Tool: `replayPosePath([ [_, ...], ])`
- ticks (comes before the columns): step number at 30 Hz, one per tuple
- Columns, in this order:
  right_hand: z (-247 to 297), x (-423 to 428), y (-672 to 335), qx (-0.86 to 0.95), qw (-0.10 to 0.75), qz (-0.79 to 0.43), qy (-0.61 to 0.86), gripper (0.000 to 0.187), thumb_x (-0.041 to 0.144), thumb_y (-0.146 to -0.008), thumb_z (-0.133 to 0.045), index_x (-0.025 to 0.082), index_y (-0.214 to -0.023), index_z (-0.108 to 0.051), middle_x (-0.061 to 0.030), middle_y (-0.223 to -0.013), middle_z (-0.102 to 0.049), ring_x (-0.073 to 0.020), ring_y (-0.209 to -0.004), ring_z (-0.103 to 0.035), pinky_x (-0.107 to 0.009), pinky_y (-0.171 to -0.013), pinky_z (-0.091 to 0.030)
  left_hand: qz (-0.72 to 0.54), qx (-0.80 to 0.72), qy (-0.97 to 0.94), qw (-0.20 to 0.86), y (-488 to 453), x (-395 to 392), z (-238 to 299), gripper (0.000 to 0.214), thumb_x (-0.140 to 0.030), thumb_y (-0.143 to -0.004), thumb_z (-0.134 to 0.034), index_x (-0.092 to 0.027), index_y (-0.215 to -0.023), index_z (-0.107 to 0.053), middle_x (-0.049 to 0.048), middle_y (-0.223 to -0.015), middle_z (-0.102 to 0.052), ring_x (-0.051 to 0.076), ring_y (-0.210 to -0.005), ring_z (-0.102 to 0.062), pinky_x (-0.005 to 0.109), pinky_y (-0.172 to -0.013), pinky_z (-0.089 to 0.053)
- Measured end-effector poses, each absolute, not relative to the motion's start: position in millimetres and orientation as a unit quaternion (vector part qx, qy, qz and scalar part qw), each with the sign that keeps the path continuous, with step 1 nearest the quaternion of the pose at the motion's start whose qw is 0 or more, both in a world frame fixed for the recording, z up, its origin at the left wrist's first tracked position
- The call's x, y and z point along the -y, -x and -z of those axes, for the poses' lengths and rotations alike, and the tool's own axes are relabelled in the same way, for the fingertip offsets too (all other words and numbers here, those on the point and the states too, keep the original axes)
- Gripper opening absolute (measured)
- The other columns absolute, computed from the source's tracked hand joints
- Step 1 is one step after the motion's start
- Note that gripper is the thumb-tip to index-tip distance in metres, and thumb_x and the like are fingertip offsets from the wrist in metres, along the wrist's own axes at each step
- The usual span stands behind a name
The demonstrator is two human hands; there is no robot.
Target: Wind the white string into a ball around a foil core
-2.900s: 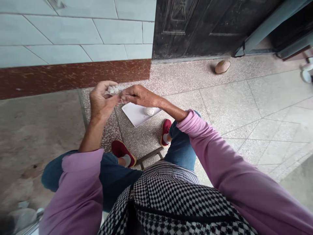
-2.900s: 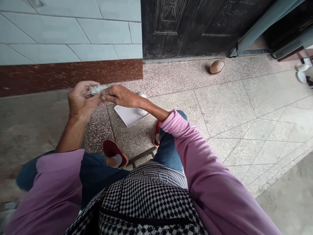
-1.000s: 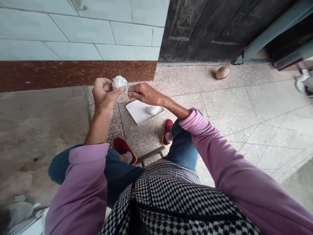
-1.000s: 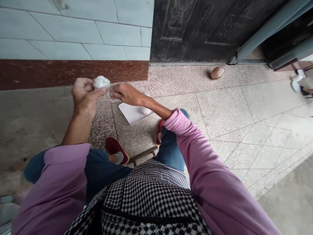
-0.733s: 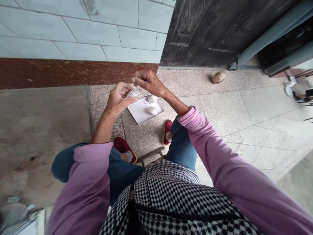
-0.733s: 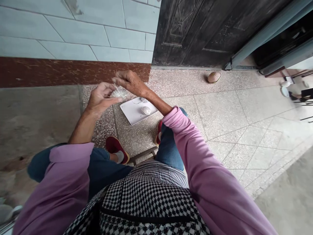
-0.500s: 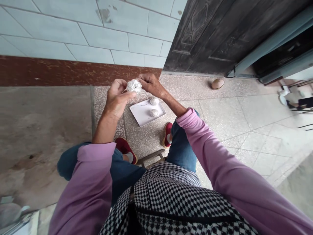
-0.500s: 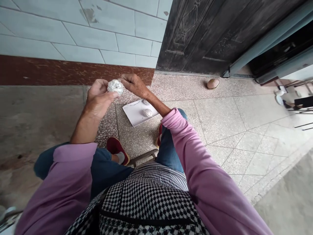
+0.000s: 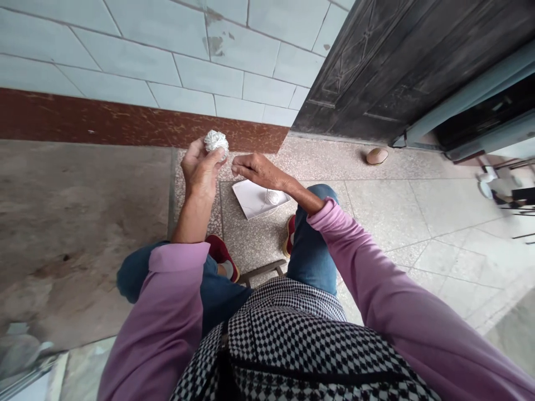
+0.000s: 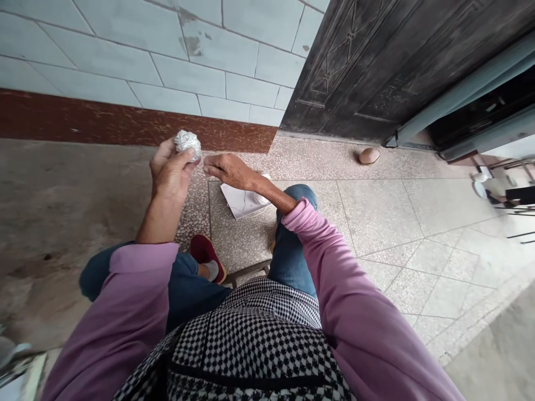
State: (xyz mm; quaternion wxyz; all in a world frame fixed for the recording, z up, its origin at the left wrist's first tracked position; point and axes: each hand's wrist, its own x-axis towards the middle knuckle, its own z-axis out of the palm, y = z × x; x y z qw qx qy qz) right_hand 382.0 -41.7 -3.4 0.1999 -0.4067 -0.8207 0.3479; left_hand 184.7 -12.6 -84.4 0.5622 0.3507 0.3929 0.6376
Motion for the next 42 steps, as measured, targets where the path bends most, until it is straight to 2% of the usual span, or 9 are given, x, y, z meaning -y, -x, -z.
replayPosePath([
  [4,-33,34,-381,0.829,0.211,-0.308,0.416,0.052,0.051,-0.140,-0.064,0.026,-0.094,-0.062,-0.0052,-0.096,-0.070,-0.0237,-0.096,-0.064,-0.039,-0.100,-0.054,-0.609,-0.393,-0.398,0.562,-188,17,74,0.066,-0.041,-0.066,-0.118,-0.023,-0.117,-0.080,0.0077,-0.117,-0.089,0.030,-0.114,-0.085,0.041,-0.100,-0.070],
  [9,-55,7,-388,0.775,0.243,-0.303,0.499,0.064,0.067,-0.133,-0.071,0.032,-0.082,-0.051,-0.0054,-0.083,-0.064,-0.0258,-0.096,-0.060,-0.040,-0.089,-0.053,-0.544,-0.344,-0.456,0.615,-193,30,55,0.054,-0.029,-0.070,-0.111,-0.022,-0.118,-0.088,0.0101,-0.120,-0.093,0.035,-0.119,-0.085,0.047,-0.106,-0.070],
  [14,-25,-13,-398,0.723,0.291,-0.357,0.515,0.083,0.097,-0.124,-0.057,0.037,-0.070,-0.038,-0.0003,-0.066,-0.047,-0.0222,-0.090,-0.056,-0.041,-0.083,-0.046,-0.538,-0.323,-0.424,0.653,-206,34,46,0.058,-0.033,-0.063,-0.110,-0.025,-0.115,-0.085,0.0090,-0.113,-0.090,0.026,-0.100,-0.078,0.034,-0.080,-0.064],
  [17,-8,-16,-401,0.694,0.321,-0.400,0.505,0.087,0.102,-0.124,-0.051,0.035,-0.071,-0.039,0.0032,-0.064,-0.042,-0.0184,-0.081,-0.049,-0.041,-0.079,-0.042,-0.549,-0.316,-0.421,0.649,-215,25,44,0.060,-0.035,-0.063,-0.108,-0.026,-0.114,-0.077,0.0084,-0.116,-0.086,0.024,-0.099,-0.078,0.030,-0.073,-0.062],
  [22,9,-18,-404,0.683,0.345,-0.436,0.474,0.081,0.092,-0.133,-0.062,0.027,-0.085,-0.052,0.0061,-0.072,-0.046,-0.0152,-0.072,-0.044,-0.032,-0.071,-0.039,-0.614,-0.321,-0.350,0.630,-220,4,42,0.064,-0.035,-0.066,-0.112,-0.027,-0.117,-0.073,0.0063,-0.118,-0.086,0.024,-0.105,-0.084,0.030,-0.081,-0.068],
  [26,14,-16,-408,0.766,0.298,-0.400,0.406,0.061,0.059,-0.143,-0.067,0.019,-0.097,-0.066,0.0006,-0.087,-0.061,-0.0179,-0.086,-0.058,-0.030,-0.085,-0.045,-0.648,-0.369,-0.290,0.600,-214,-9,42,0.063,-0.030,-0.066,-0.115,-0.023,-0.114,-0.074,0.0051,-0.110,-0.087,0.022,-0.098,-0.085,0.028,-0.079,-0.067],
  [31,2,-10,-419,0.814,0.236,-0.361,0.389,0.044,0.027,-0.143,-0.065,0.019,-0.100,-0.066,-0.0022,-0.098,-0.070,-0.0193,-0.095,-0.064,-0.031,-0.095,-0.046,-0.620,-0.454,-0.323,0.553,-211,-30,44,0.063,-0.029,-0.067,-0.119,-0.024,-0.106,-0.070,0.0010,-0.106,-0.090,0.018,-0.088,-0.083,0.021,-0.070,-0.063],
  [37,-20,-17,-440,0.809,0.259,-0.327,0.414,0.045,0.036,-0.146,-0.061,0.019,-0.104,-0.070,-0.0041,-0.102,-0.072,-0.0201,-0.096,-0.063,-0.033,-0.098,-0.049,-0.525,-0.442,-0.462,0.562,-226,-44,41,0.067,-0.048,-0.069,-0.125,-0.023,-0.098,-0.071,0.0013,-0.087,-0.083,0.016,-0.069,-0.075,0.021,-0.057,-0.057],
  [42,-25,-24,-455,0.744,0.309,-0.350,0.478,0.055,0.037,-0.140,-0.076,0.025,-0.090,-0.055,0.0001,-0.089,-0.057,-0.0202,-0.091,-0.052,-0.032,-0.091,-0.047,-0.441,-0.379,-0.507,0.636,-228,-30,44,0.063,-0.062,-0.074,-0.121,-0.023,-0.104,-0.081,0.0040,-0.092,-0.084,0.020,-0.077,-0.076,0.024,-0.060,-0.065],
])
